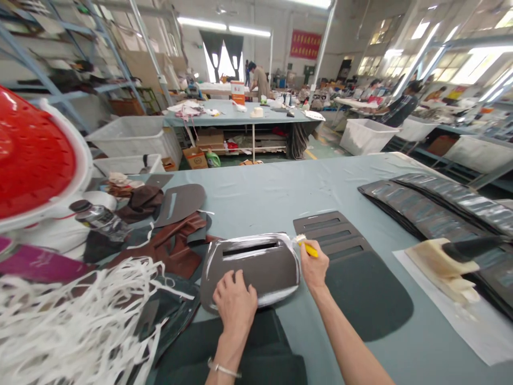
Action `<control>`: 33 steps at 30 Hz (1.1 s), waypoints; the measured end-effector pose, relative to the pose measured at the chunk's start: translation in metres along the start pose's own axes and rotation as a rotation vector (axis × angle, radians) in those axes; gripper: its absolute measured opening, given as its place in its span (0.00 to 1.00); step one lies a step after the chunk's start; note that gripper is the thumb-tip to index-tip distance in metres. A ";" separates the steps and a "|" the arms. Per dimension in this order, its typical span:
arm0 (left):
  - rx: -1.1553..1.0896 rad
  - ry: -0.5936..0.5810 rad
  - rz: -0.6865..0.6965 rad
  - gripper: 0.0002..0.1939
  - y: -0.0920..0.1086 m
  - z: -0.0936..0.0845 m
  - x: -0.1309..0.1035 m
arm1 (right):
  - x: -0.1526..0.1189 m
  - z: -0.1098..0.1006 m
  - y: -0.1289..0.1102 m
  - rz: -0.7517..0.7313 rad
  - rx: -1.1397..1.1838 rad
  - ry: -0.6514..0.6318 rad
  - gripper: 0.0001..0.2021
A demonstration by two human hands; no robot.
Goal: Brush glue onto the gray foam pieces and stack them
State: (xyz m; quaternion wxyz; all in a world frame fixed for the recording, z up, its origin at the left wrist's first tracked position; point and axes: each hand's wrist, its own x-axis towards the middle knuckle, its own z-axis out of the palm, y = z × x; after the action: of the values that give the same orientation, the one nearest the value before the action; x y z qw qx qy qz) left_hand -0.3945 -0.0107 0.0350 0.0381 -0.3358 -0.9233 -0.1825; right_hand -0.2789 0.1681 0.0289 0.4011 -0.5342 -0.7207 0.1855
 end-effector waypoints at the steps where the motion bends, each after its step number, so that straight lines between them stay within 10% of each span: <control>1: -0.062 -0.022 0.007 0.17 0.010 0.003 0.001 | 0.000 -0.006 0.009 0.016 -0.009 -0.036 0.17; 9: -0.778 -0.269 -0.131 0.19 0.101 0.046 0.034 | -0.026 -0.022 0.010 0.094 0.313 -0.170 0.18; 14: -0.857 -0.328 -0.180 0.20 0.112 0.052 0.050 | -0.032 -0.024 0.010 0.175 0.542 -0.234 0.14; 21: -1.137 -0.429 -0.296 0.20 0.117 -0.028 0.025 | -0.024 -0.014 0.039 0.236 0.759 -0.421 0.09; 27: -1.474 -0.667 -0.437 0.22 0.166 -0.118 -0.020 | 0.013 -0.055 0.071 0.469 1.035 -0.420 0.15; 33: -1.614 -0.426 -0.769 0.22 0.192 -0.094 -0.047 | 0.036 -0.132 0.139 0.456 0.949 -0.304 0.16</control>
State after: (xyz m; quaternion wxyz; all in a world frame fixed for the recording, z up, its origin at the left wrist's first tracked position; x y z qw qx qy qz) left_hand -0.2410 0.0628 0.1728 -0.4421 0.0430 -0.5513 -0.7062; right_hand -0.0938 0.2295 0.0266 0.4391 -0.4047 -0.4736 0.6474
